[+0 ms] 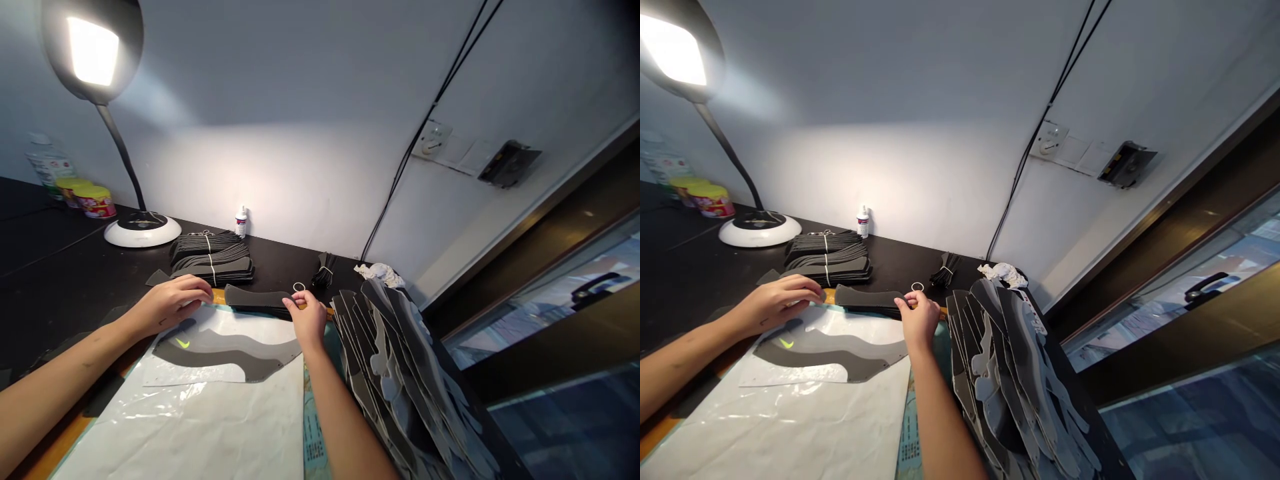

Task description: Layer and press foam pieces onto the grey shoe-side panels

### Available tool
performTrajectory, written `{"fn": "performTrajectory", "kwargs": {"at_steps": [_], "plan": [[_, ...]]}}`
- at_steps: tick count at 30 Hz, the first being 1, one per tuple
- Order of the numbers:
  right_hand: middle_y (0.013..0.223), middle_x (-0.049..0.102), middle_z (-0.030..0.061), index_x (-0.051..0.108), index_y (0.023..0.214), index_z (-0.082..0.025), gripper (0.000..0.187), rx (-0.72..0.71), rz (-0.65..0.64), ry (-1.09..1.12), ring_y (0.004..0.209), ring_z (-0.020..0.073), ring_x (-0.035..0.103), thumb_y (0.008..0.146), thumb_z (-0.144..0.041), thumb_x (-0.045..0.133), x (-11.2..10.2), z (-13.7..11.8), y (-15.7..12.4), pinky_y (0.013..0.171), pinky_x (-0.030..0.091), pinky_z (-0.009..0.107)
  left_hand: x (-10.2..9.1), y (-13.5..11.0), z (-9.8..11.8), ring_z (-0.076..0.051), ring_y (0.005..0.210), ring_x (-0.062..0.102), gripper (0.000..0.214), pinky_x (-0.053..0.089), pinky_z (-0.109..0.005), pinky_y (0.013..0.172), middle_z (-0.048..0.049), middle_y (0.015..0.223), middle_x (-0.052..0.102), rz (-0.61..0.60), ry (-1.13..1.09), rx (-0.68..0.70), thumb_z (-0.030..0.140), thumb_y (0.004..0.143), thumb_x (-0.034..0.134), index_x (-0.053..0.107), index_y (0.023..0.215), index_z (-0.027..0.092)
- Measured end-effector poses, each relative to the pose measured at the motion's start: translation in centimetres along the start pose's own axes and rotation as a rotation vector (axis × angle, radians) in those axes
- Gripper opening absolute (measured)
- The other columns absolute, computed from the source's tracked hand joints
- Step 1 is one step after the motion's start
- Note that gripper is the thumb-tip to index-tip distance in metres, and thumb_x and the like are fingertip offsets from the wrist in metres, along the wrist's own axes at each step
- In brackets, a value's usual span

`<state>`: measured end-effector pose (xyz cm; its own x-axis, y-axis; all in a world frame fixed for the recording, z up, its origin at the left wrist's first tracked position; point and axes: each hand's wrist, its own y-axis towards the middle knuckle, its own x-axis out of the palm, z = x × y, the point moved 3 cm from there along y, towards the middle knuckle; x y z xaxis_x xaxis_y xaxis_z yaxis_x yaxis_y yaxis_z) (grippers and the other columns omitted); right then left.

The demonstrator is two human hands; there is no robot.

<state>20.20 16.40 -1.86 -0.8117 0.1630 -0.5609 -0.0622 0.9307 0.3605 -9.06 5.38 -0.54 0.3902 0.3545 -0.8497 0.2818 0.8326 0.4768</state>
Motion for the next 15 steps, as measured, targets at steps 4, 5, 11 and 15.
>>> {"fn": "performTrajectory", "kwargs": {"at_steps": [4,5,11,15], "plan": [[0.075,0.075,-0.0001,0.074,0.078,-0.022,0.011,0.011,-0.010,-0.002,0.076,0.0228,0.069,0.079,-0.027,0.084,0.0,0.1,0.0,0.074,0.045,0.031,0.1,-0.1,-0.1,-0.016,0.100,0.063,0.037,0.047,-0.025,0.090,-0.0054,0.110,0.072,0.001,0.017,0.000,0.023,0.106,0.039,0.075,0.097,0.021],[0.075,0.075,0.0001,0.074,0.079,-0.022,0.011,0.008,-0.014,-0.003,0.076,0.0229,0.069,0.080,-0.028,0.084,0.0,0.0,0.0,0.074,0.045,0.032,0.1,-0.1,-0.1,-0.016,0.100,0.063,0.037,0.047,-0.025,0.091,-0.0054,0.110,0.072,0.009,0.022,0.000,0.023,0.106,0.039,0.075,0.099,0.021],[0.083,0.076,0.0032,0.074,0.083,-0.020,0.008,-0.041,-0.035,0.003,0.086,0.0242,0.070,0.083,-0.023,0.081,0.3,-0.3,0.0,0.082,0.047,0.034,-0.2,0.2,0.4,-0.018,0.117,0.061,0.038,0.048,-0.027,0.100,-0.0065,0.131,0.068,-0.002,0.061,0.054,0.021,0.104,0.042,0.066,0.134,0.022],[0.095,0.076,0.0019,0.076,0.102,-0.021,0.023,-0.073,-0.032,-0.040,0.093,0.0207,0.069,0.080,-0.019,0.084,0.3,-1.1,-0.1,0.090,0.048,0.031,0.9,0.0,0.5,-0.023,0.139,0.052,0.050,0.039,-0.040,0.120,-0.0033,0.154,0.056,-0.121,0.065,0.153,0.032,0.100,0.050,0.055,0.149,0.025]]}}
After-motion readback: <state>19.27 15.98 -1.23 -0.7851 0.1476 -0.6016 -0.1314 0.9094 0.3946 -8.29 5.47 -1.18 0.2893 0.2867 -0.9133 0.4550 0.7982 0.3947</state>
